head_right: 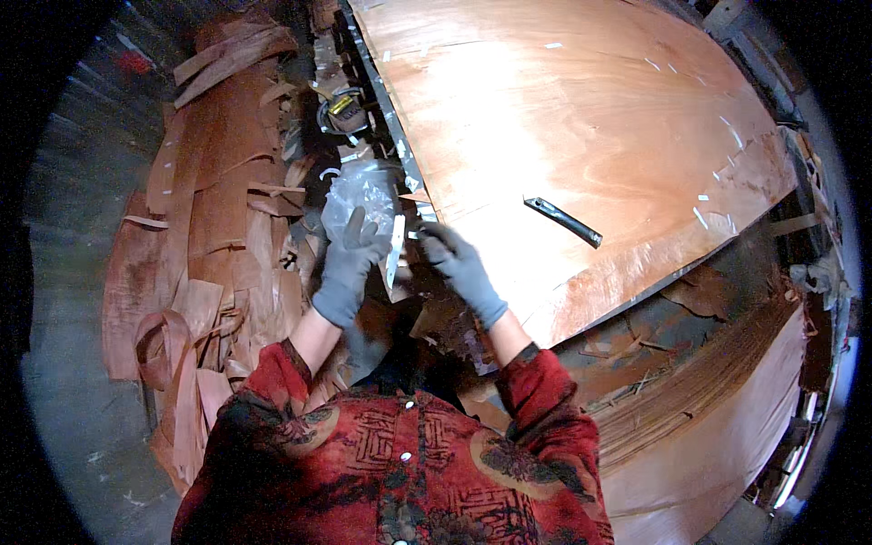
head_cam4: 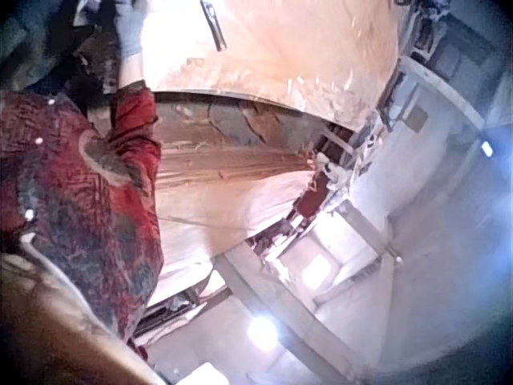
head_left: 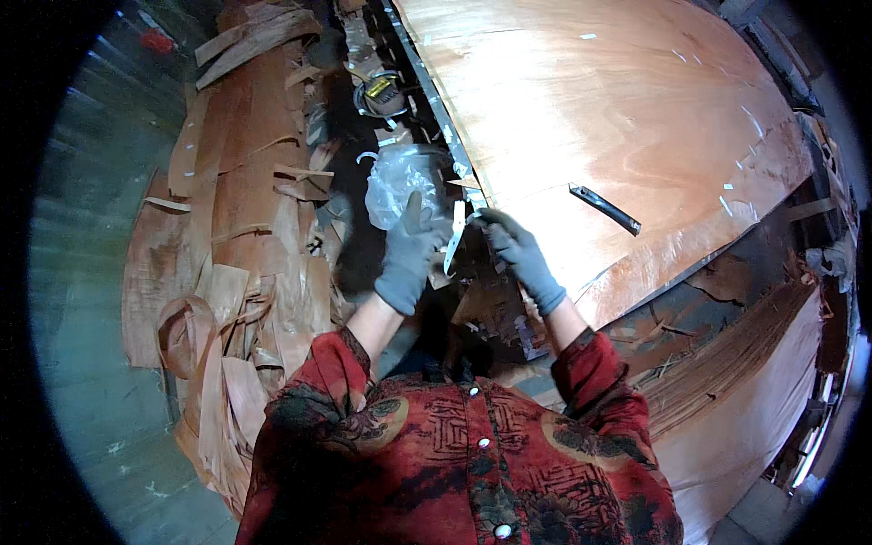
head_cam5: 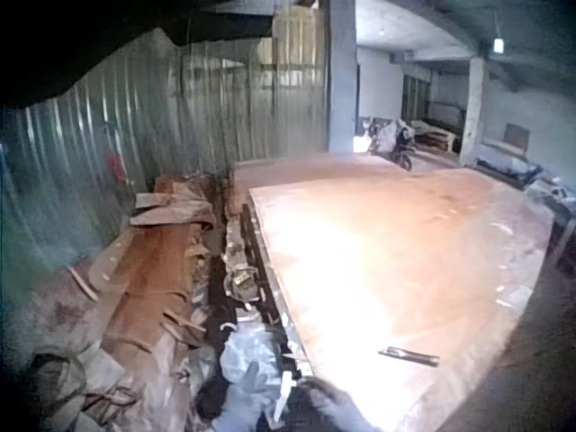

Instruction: The person applies thin wood veneer sheets to a large curved wooden surface. They use a utility knife to trim the veneer and a small white stick to smooth the material and press it into place. The person works methodically across the surface, adjusting the veneer and removing excess material.

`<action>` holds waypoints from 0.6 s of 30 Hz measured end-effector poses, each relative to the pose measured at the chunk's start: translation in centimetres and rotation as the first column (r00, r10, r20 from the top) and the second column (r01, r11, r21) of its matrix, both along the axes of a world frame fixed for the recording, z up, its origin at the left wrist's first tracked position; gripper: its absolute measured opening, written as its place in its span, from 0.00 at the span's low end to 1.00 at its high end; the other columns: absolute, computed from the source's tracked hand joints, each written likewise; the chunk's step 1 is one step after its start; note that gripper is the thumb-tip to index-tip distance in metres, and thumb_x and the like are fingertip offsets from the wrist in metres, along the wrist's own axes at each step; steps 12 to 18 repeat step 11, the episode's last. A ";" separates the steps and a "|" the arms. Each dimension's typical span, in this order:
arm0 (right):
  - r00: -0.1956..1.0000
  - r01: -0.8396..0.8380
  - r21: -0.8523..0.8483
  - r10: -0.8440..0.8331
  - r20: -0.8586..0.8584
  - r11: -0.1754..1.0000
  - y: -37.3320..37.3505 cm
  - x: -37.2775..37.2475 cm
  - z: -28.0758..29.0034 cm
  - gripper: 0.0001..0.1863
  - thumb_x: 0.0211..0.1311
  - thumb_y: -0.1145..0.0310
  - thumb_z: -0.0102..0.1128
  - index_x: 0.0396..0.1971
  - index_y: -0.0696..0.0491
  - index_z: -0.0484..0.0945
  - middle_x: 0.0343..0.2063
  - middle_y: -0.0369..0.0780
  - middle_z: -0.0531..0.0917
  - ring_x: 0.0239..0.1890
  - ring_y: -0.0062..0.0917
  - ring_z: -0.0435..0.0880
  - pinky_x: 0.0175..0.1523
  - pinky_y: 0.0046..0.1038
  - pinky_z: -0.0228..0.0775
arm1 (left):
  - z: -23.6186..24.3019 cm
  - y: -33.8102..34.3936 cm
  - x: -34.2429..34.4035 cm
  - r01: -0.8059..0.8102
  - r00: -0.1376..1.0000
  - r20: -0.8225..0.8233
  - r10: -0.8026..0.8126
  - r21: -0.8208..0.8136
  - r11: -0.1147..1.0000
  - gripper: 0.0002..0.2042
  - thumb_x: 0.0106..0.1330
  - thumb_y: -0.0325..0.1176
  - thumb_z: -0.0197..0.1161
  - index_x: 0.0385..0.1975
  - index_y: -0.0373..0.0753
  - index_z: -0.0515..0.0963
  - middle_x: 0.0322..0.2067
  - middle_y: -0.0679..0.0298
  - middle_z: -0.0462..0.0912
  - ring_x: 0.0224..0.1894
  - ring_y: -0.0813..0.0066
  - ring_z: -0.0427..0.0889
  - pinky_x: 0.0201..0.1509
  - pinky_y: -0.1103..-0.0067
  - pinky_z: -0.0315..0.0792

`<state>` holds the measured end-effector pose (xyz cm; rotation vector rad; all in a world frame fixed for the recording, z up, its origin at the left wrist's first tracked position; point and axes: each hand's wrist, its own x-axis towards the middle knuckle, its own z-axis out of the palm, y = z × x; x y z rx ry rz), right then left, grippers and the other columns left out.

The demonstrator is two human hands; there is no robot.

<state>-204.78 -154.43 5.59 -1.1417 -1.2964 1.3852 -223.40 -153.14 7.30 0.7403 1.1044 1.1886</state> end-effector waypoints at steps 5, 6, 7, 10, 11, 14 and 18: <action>0.937 -0.012 -0.220 -0.067 -0.344 0.975 -1.1 -4.2 1.1 0.18 0.64 0.63 0.54 0.45 0.62 0.76 0.39 0.36 0.80 0.39 0.15 0.74 0.46 0.18 0.67 | 0.2 -3.0 0.4 -0.009 0.981 -0.194 0.027 0.093 0.996 0.39 0.55 0.16 0.55 0.67 0.36 0.45 0.53 0.50 0.70 0.37 0.79 0.78 0.40 0.86 0.72; 0.894 -0.028 -0.230 -0.079 -0.442 0.973 -0.9 -4.5 1.1 0.18 0.64 0.63 0.54 0.44 0.62 0.77 0.38 0.36 0.80 0.38 0.15 0.75 0.46 0.18 0.67 | 0.0 -3.1 0.0 0.013 0.980 -0.197 0.003 0.077 0.997 0.38 0.55 0.16 0.55 0.67 0.36 0.45 0.52 0.52 0.71 0.37 0.80 0.78 0.40 0.86 0.72; 0.889 0.003 -0.282 -0.131 -0.439 0.959 -0.6 -4.2 1.2 0.17 0.65 0.63 0.53 0.45 0.62 0.76 0.37 0.36 0.80 0.37 0.18 0.76 0.45 0.21 0.68 | 0.0 -3.0 -0.1 0.033 0.983 -0.183 -0.021 0.060 0.998 0.38 0.55 0.16 0.55 0.67 0.35 0.46 0.51 0.53 0.71 0.38 0.80 0.77 0.40 0.86 0.72; 0.728 -0.092 -0.210 -0.078 -0.681 0.973 0.9 -3.2 -1.2 0.19 0.65 0.63 0.52 0.49 0.62 0.72 0.36 0.37 0.81 0.37 0.21 0.77 0.47 0.25 0.69 | -4.7 -1.4 -2.8 0.055 0.997 -0.053 -0.054 0.019 0.998 0.33 0.58 0.20 0.55 0.66 0.38 0.53 0.50 0.59 0.72 0.41 0.77 0.78 0.43 0.85 0.71; 0.876 -0.108 -0.325 -0.065 -0.478 0.939 1.7 -2.1 -0.2 0.21 0.66 0.63 0.51 0.52 0.62 0.68 0.38 0.39 0.80 0.40 0.25 0.78 0.55 0.32 0.68 | -4.2 -0.5 -3.9 0.168 0.985 -0.035 -0.167 0.016 0.986 0.32 0.61 0.24 0.57 0.66 0.40 0.53 0.50 0.60 0.71 0.43 0.76 0.76 0.47 0.84 0.71; 0.876 -0.108 -0.325 -0.065 -0.478 0.939 1.7 -2.1 -0.2 0.21 0.66 0.63 0.51 0.52 0.62 0.68 0.38 0.39 0.80 0.40 0.25 0.78 0.55 0.32 0.68 | -4.2 -0.5 -3.9 0.168 0.985 -0.035 -0.167 0.016 0.986 0.32 0.61 0.24 0.57 0.66 0.40 0.53 0.50 0.60 0.71 0.43 0.76 0.76 0.47 0.84 0.71; 0.876 -0.108 -0.325 -0.065 -0.478 0.939 1.7 -2.1 -0.2 0.21 0.66 0.63 0.51 0.52 0.62 0.68 0.38 0.39 0.80 0.40 0.25 0.78 0.55 0.32 0.68 | -4.2 -0.5 -3.9 0.168 0.985 -0.035 -0.167 0.016 0.986 0.32 0.61 0.24 0.57 0.66 0.40 0.53 0.50 0.60 0.71 0.43 0.76 0.76 0.47 0.84 0.71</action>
